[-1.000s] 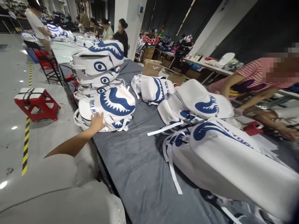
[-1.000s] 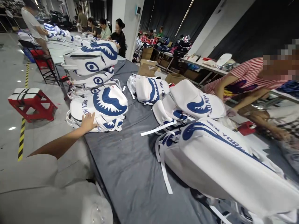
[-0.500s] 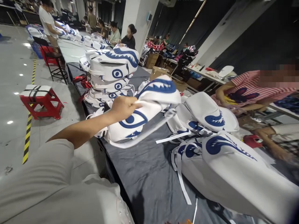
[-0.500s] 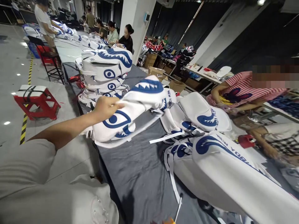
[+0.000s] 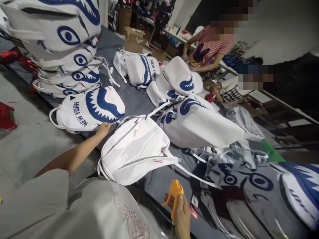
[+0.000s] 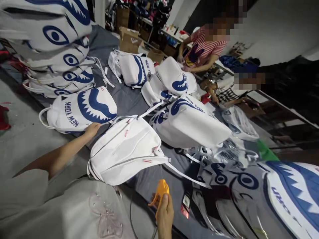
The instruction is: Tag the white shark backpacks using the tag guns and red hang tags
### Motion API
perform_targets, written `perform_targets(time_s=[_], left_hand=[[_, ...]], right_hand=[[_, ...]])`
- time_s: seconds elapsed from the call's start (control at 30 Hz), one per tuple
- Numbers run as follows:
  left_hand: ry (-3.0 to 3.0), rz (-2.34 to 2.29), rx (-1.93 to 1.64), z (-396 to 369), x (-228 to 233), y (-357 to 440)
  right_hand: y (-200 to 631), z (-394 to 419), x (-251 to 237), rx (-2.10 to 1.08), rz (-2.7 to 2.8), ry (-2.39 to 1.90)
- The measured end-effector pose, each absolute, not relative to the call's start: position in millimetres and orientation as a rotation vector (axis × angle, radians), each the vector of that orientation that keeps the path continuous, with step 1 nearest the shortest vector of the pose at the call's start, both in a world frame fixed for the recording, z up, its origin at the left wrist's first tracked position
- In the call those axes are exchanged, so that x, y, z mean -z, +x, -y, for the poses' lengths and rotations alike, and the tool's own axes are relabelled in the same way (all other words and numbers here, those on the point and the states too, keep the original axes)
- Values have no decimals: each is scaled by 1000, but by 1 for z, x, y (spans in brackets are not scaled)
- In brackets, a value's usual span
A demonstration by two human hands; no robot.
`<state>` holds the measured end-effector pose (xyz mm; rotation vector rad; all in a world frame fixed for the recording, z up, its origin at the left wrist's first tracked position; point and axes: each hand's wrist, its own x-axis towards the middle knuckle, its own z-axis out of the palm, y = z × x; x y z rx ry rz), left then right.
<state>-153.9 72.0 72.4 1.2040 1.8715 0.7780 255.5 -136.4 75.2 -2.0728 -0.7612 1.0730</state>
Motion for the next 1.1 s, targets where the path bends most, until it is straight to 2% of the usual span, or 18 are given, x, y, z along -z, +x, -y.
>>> perform_targets(time_s=[0.13,0.27,0.4,0.57,0.63,0.73,0.8,0.93,1.1], left_hand=[[1525,-1829,-649,-3,-36,-117],[1996,-1834,-222,57,-7,-77],[1995,-1954,-85,47,5,-69],[2146,-1831,-262,14,-10,-70],[2238,-1752,-412,-1,-26,-69],[2208,-1863,-615,-26,-48,-76],[2144,-1996,-623,-39,-50,-85],[2044,-2055,-467,-39,-26,-103],[1842,-1767,-736,-33,-14,-111]], right_hand=[[271,153,-79,-1400,488,-2160],[288,166,-95,-1621,287,-2074],[276,153,-110,-1563,330,-1837],[226,94,-114,-1681,689,-1695],[215,62,-118,-1584,977,-1805],[214,12,-126,-1152,1516,-2156],[218,-18,-127,-912,1683,-2335],[218,-61,-114,-773,1733,-2500],[217,-89,-98,-678,1755,-2562]])
